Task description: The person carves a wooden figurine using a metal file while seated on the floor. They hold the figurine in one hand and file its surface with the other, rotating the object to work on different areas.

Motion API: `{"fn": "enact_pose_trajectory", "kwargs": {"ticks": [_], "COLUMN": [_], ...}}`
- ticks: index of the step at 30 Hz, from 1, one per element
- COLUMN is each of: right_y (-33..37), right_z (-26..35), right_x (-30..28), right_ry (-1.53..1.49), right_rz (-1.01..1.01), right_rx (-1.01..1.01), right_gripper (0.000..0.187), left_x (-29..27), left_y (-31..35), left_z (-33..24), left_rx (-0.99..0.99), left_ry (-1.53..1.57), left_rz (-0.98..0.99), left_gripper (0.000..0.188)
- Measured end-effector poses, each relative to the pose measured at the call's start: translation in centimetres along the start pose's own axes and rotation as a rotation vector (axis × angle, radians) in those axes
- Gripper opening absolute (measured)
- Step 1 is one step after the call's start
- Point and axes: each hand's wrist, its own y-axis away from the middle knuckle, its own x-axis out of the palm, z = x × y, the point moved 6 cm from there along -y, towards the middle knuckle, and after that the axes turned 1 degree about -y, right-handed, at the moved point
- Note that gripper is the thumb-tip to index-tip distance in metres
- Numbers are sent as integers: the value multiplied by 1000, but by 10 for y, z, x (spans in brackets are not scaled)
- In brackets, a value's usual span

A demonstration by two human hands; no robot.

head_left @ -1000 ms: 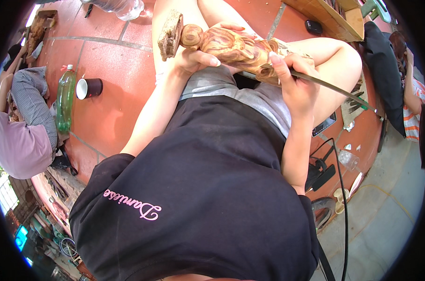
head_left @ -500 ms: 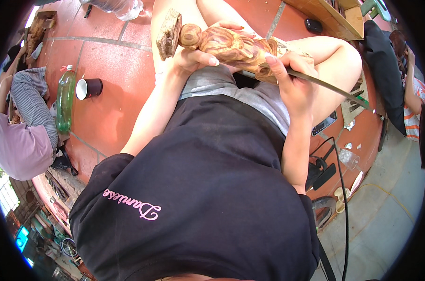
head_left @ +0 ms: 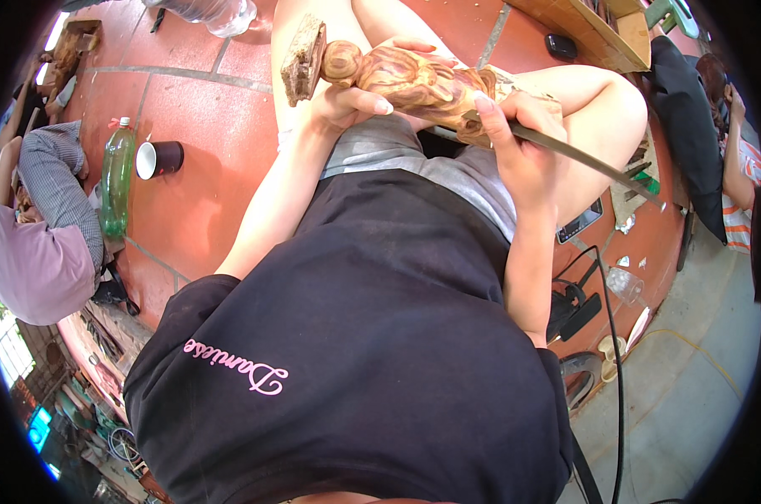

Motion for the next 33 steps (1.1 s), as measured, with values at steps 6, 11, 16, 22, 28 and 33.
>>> {"fn": "enact_pose_trajectory", "kwargs": {"ticks": [6,11,16,22,28,33], "right_y": [-2,1,2,2,1,3], "right_z": [-2,-5,-7,-9,-6,-5], "right_x": [1,1,1,0,0,-2], "right_ry": [2,5,-23,-85,-29,52], "right_rz": [-23,-34,-18,-52,-45,-58], "right_rx": [-63,12,46,42,36,9], "right_gripper": [25,26,27,25,25,25], "left_x": [2,1,1,2,1,2], "left_y": [0,1,1,0,0,0], "left_z": [-1,0,1,0,0,-1], "left_rx": [-6,-7,2,4,0,2], "left_ry": [4,10,10,24,5,13], "left_rz": [-14,-1,-10,-12,-13,-5], "left_gripper": [86,86,86,85,85,84]}}
